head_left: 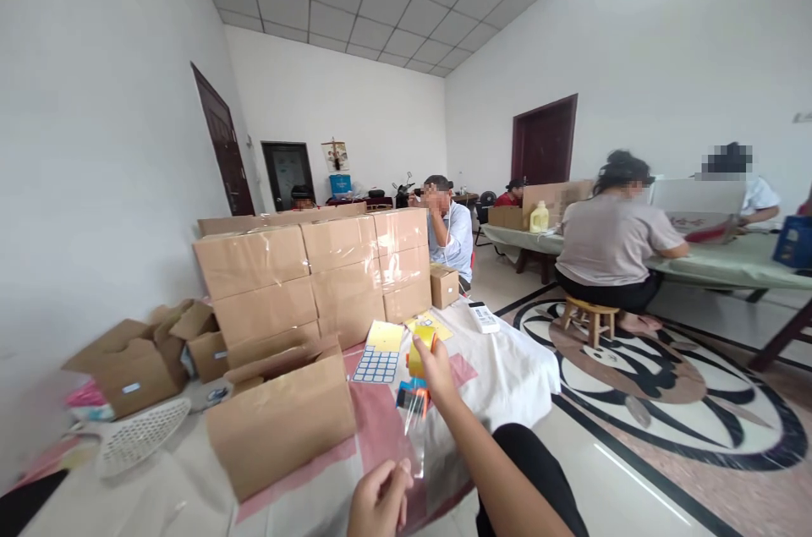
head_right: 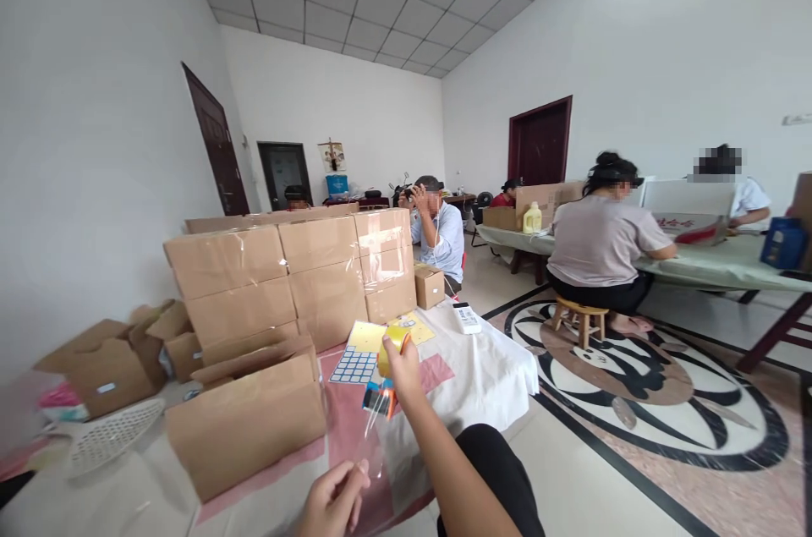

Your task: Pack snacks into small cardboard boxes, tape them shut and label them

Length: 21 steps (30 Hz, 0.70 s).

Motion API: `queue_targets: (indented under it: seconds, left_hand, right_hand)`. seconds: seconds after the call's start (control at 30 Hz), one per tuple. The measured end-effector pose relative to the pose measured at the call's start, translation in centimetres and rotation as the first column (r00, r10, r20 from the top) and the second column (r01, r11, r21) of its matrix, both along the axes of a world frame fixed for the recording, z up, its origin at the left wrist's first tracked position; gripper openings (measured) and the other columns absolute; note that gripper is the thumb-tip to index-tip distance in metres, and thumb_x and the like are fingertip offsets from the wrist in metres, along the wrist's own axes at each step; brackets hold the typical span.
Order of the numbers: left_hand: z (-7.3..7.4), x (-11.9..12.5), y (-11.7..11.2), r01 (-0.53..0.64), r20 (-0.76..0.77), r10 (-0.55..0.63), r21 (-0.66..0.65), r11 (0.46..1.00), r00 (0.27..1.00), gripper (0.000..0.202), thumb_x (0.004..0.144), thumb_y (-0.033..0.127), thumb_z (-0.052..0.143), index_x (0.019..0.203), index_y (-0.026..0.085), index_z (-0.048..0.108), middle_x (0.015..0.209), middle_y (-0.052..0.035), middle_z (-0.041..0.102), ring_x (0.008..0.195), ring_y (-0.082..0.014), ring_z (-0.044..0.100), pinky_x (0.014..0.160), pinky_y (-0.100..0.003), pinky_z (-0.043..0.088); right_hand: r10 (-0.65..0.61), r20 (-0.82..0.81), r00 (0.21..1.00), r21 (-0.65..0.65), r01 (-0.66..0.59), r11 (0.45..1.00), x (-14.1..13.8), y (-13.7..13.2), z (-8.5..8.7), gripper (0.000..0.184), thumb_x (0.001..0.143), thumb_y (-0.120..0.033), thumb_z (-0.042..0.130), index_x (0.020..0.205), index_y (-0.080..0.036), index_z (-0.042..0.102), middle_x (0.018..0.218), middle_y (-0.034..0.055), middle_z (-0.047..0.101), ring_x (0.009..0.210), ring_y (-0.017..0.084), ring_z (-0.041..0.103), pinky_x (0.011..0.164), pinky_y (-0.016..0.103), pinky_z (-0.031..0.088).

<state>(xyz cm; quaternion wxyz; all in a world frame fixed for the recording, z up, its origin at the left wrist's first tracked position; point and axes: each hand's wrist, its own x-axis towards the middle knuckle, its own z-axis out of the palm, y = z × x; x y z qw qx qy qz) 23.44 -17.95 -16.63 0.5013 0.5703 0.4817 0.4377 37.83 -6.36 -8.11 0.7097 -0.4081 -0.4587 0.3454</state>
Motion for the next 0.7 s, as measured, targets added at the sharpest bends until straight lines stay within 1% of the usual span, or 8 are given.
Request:
queue_targets:
  seconds: [0.1,0.2,0.27,0.37,0.47,0.53,0.6,0.7]
  left_hand:
    - [-0.8,0.2,-0.1,0.074,-0.006,-0.075,-0.096,0.993,0.997,0.074,0.058,0.096,0.053,0.060,0.022,0.055,0.038,0.0042,0.041,0.040,-0.0124,0.036,0.048,-0.027,0.028]
    - [-1.2,0.8,-0.6,0.080,0.003,-0.081,-0.148,0.986,0.997,0.074,0.056,0.096,0.054,0.059,0.023,0.054,0.038,0.0037,0.043,0.040,-0.0127,0.036,0.049,-0.027,0.029]
    - [-1.3,1.1,-1.0,0.063,0.007,-0.062,-0.151,0.987,0.998,0.073,0.057,0.096,0.053,0.059,0.023,0.053,0.038,0.0034,0.042,0.040,-0.0129,0.035,0.049,-0.028,0.029]
    - [-1.3,1.3,-1.1,0.034,-0.002,-0.034,-0.118,0.992,0.999,0.073,0.058,0.096,0.051,0.058,0.023,0.053,0.038,0.0030,0.042,0.040,-0.0135,0.036,0.049,-0.029,0.029]
    - [-1.1,1.2,-1.1,0.043,-0.014,-0.044,-0.095,0.995,0.999,0.073,0.059,0.096,0.051,0.058,0.023,0.054,0.038,0.0028,0.043,0.041,-0.0137,0.037,0.050,-0.029,0.030]
    - [-1.0,1.1,-1.0,0.056,-0.020,-0.058,-0.096,0.994,0.998,0.072,0.061,0.095,0.051,0.059,0.023,0.055,0.039,0.0028,0.044,0.042,-0.0136,0.037,0.050,-0.029,0.030]
    - [-0.9,1.1,-1.1,0.066,-0.026,-0.069,-0.102,0.993,0.997,0.070,0.063,0.094,0.051,0.060,0.023,0.055,0.039,0.0028,0.045,0.042,-0.0136,0.037,0.051,-0.028,0.031]
    - [-0.9,1.1,-1.1,0.071,-0.044,-0.077,-0.112,0.991,0.996,0.068,0.065,0.091,0.052,0.062,0.023,0.057,0.039,0.0030,0.045,0.042,-0.0138,0.038,0.051,-0.028,0.033]
  right_hand:
    - [0.049,-0.089,0.995,-0.094,-0.057,0.994,0.1,-0.8,-0.1,0.042,0.077,-0.058,0.071,0.091,-0.020,0.060,0.071,0.0048,0.071,0.058,0.022,0.069,0.049,0.030,0.053]
    - [0.067,-0.062,0.996,-0.072,-0.072,0.995,0.4,-1.7,-0.1,0.045,0.076,-0.058,0.073,0.095,-0.019,0.060,0.082,0.0074,0.073,0.064,0.022,0.070,0.052,0.030,0.055]
    - [0.073,-0.027,0.997,-0.048,-0.074,0.996,0.8,-2.1,-0.1,0.047,0.077,-0.059,0.073,0.097,-0.019,0.060,0.085,0.0084,0.073,0.069,0.023,0.071,0.056,0.031,0.057]
    - [0.063,-0.014,0.998,-0.025,-0.063,0.998,1.4,-2.2,-0.4,0.048,0.077,-0.059,0.073,0.099,-0.018,0.061,0.087,0.0084,0.073,0.072,0.022,0.071,0.060,0.031,0.058]
    - [0.035,-0.019,0.999,0.000,-0.035,0.999,1.9,-2.1,-0.7,0.048,0.078,-0.058,0.073,0.101,-0.017,0.062,0.089,0.0077,0.073,0.072,0.020,0.069,0.063,0.030,0.057]
    - [0.039,-0.007,0.999,0.002,-0.039,0.999,2.1,-2.1,-0.8,0.046,0.079,-0.057,0.072,0.100,-0.018,0.062,0.087,0.0061,0.072,0.070,0.019,0.068,0.062,0.030,0.056]
    - [0.044,0.014,0.999,0.001,-0.044,0.999,2.2,-2.2,-0.8,0.044,0.080,-0.057,0.071,0.099,-0.018,0.062,0.084,0.0050,0.071,0.070,0.019,0.068,0.062,0.030,0.055]
    - [0.046,0.036,0.998,0.001,-0.046,0.999,2.2,-2.4,-0.7,0.043,0.082,-0.056,0.070,0.103,-0.019,0.062,0.089,0.0065,0.072,0.075,0.021,0.069,0.066,0.032,0.057]
